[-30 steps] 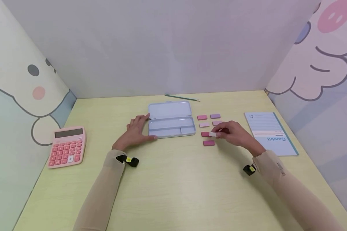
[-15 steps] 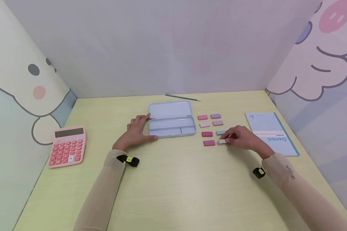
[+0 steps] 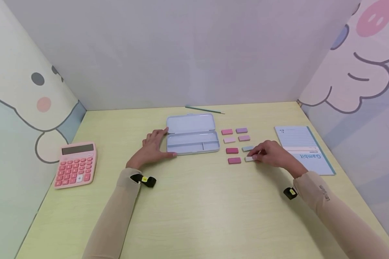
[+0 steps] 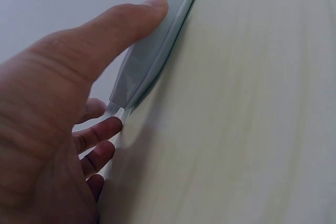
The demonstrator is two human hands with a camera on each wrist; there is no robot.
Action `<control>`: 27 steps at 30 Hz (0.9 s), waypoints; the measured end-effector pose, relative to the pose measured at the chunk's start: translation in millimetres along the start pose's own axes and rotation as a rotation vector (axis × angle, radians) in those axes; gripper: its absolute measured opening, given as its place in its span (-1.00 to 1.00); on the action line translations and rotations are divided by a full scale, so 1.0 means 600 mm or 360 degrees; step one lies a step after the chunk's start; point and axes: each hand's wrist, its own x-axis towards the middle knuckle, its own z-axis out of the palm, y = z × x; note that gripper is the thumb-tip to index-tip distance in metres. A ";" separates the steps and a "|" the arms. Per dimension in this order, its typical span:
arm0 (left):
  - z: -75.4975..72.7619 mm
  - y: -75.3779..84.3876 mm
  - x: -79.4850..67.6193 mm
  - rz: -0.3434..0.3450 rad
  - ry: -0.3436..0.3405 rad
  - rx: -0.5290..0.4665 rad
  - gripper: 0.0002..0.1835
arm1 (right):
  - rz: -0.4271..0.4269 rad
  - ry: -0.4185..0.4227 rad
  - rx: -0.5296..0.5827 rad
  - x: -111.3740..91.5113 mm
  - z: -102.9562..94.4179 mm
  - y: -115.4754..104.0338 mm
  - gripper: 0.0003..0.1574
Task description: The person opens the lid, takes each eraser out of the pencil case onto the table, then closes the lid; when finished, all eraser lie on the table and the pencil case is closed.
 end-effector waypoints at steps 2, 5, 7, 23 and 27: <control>0.000 0.000 0.000 0.0001 0.0000 -0.0001 0.29 | 0.0022 -0.0019 0.0002 0.000 0.000 -0.001 -0.78; 0.000 0.001 -0.001 -0.0001 0.0000 -0.0001 0.29 | 0.0059 -0.0030 0.0008 0.001 0.001 -0.002 -0.79; 0.001 0.000 -0.001 -0.0003 0.0000 -0.0002 0.29 | 0.0078 -0.0024 0.0011 0.000 0.002 -0.004 -0.80; 0.001 0.001 0.000 0.0000 0.0007 0.0010 0.30 | -0.0062 0.0250 0.0085 0.035 -0.026 -0.037 -0.72; 0.001 -0.001 0.000 0.0002 0.0007 0.0023 0.30 | -0.0087 0.0262 0.0135 0.081 -0.026 -0.054 -0.63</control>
